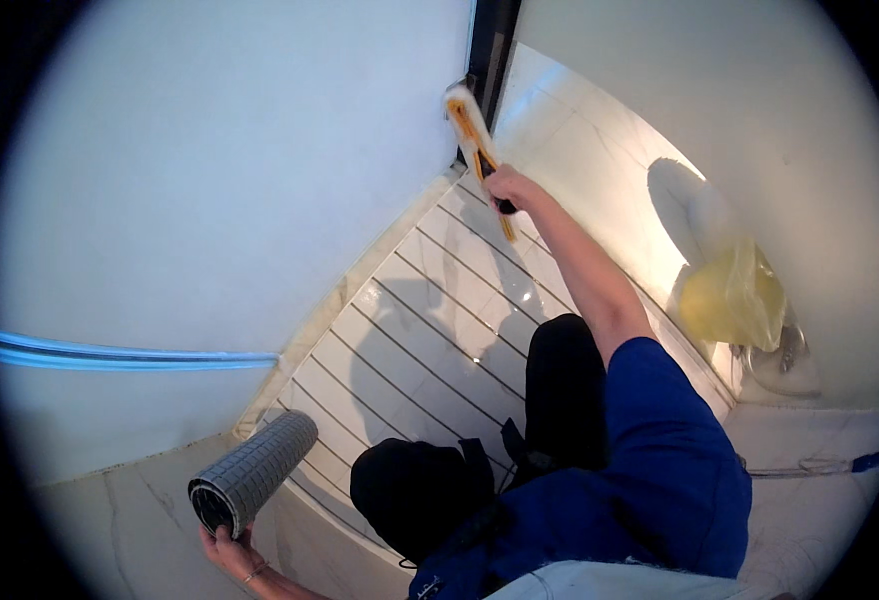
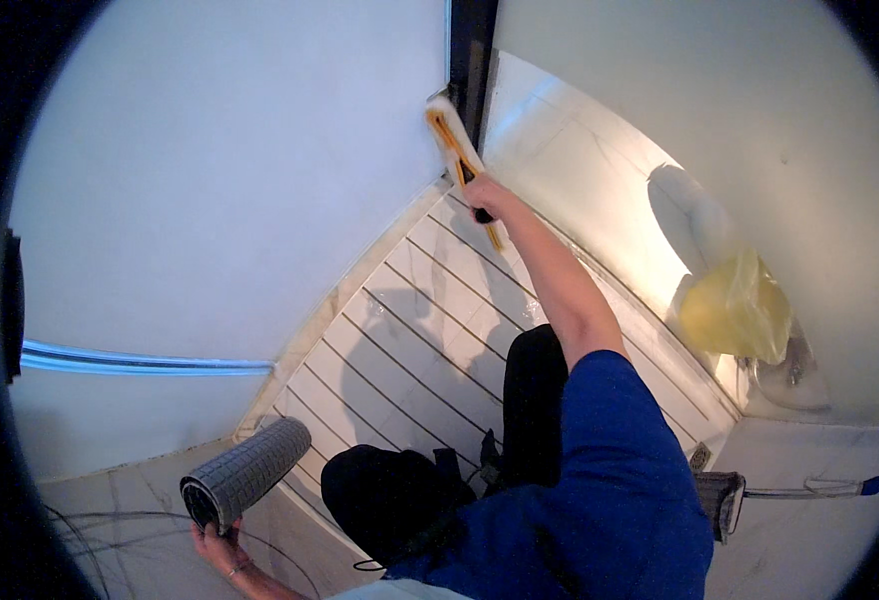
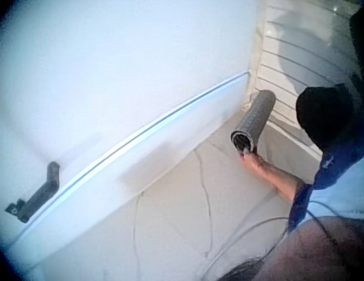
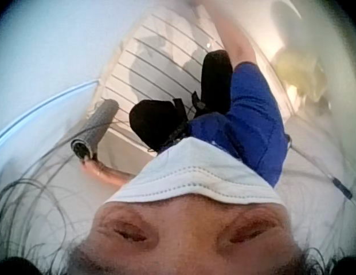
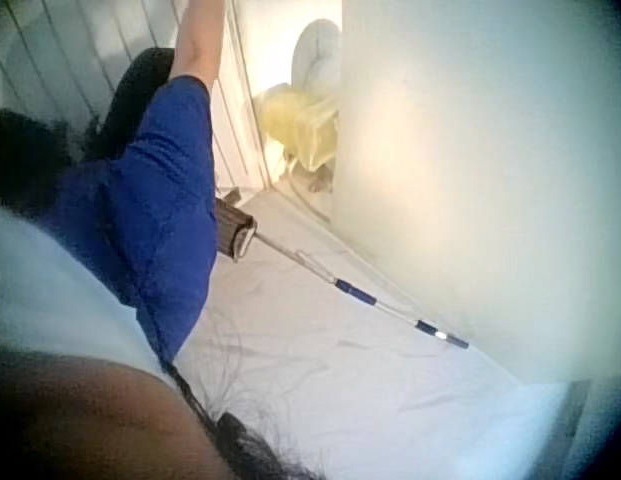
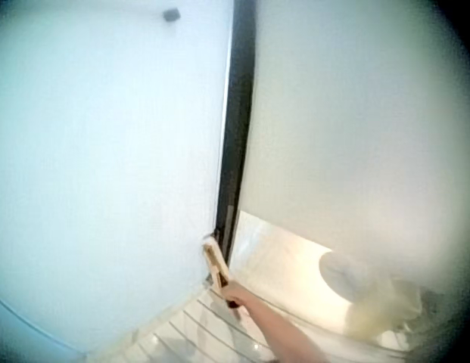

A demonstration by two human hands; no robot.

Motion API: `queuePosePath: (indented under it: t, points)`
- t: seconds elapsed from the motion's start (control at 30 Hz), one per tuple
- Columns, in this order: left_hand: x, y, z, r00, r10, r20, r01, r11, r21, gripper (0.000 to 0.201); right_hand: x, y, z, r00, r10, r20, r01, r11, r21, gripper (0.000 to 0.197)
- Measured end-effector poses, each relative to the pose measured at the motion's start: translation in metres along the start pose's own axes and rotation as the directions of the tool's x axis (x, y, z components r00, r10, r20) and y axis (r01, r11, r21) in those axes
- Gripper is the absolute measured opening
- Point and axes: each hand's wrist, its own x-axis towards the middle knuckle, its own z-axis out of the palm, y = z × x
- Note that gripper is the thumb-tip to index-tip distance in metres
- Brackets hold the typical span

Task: The person cleans the interior of a shower stall using a handheld brush and a long-handled mop. They scrub the tiled floor, the walls, and the glass door, moving around the shower to reach different areas. The person also briefly handles the shower head and a bath mat during the process.

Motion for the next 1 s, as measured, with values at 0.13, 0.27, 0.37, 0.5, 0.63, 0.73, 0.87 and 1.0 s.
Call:
queuePosePath:
  t: [0.13, 0.27, 0.37, 0.5, 0.63, 0.73, 0.87, 1.0]
  points:
    - [0.004, 0.001, -0.006, 0.996, -0.009, 0.085, 0.008, 1.0, 0.013, 0.043, 0.018, -0.02, 0.019, 0.984, -0.177, 0.002, 0.177, 0.983, 0.051, 0.02]
    - [0.005, -0.005, 0.009, 0.994, -0.004, 0.11, 0.002, 1.0, 0.021, 0.042, 0.034, 0.014, 0.029, 0.989, -0.127, -0.081, 0.104, 0.964, -0.247, 0.022]
    - [-0.002, 0.009, -0.005, 0.999, 0.011, 0.048, -0.011, 1.0, 0.019, 0.042, 0.034, 0.023, 0.027, 0.994, -0.109, 0.012, 0.107, 0.941, -0.32, 0.02]
    - [0.008, -0.001, -0.002, 0.999, 0.012, 0.043, -0.01, 0.999, -0.047, 0.042, 0.051, 0.044, -0.03, 0.954, -0.3, 0.026, 0.241, 0.708, -0.664, 0.017]
    - [0.007, -0.001, -0.012, 0.998, 0.026, 0.055, -0.026, 1.0, 0.012, 0.042, 0.038, 0.026, -0.006, 0.994, 0.079, -0.073, -0.094, 0.969, -0.23, 0.015]
    - [-0.002, 0.005, -0.004, 0.999, 0.0, 0.047, -0.002, 1.0, 0.029, 0.043, 0.044, 0.023, 0.002, 0.978, 0.203, -0.05, -0.202, 0.979, 0.026, 0.014]
    - [-0.002, 0.003, -0.008, 1.0, -0.001, -0.026, 0.003, 0.998, 0.063, 0.043, 0.036, 0.027, 0.01, 1.0, 0.018, 0.004, -0.015, 0.935, -0.356, 0.017]
    - [0.001, 0.011, -0.02, 0.999, -0.006, 0.039, 0.004, 0.999, 0.042, 0.043, -0.003, 0.025, 0.041, 0.971, -0.087, 0.223, 0.225, 0.645, -0.73, 0.024]
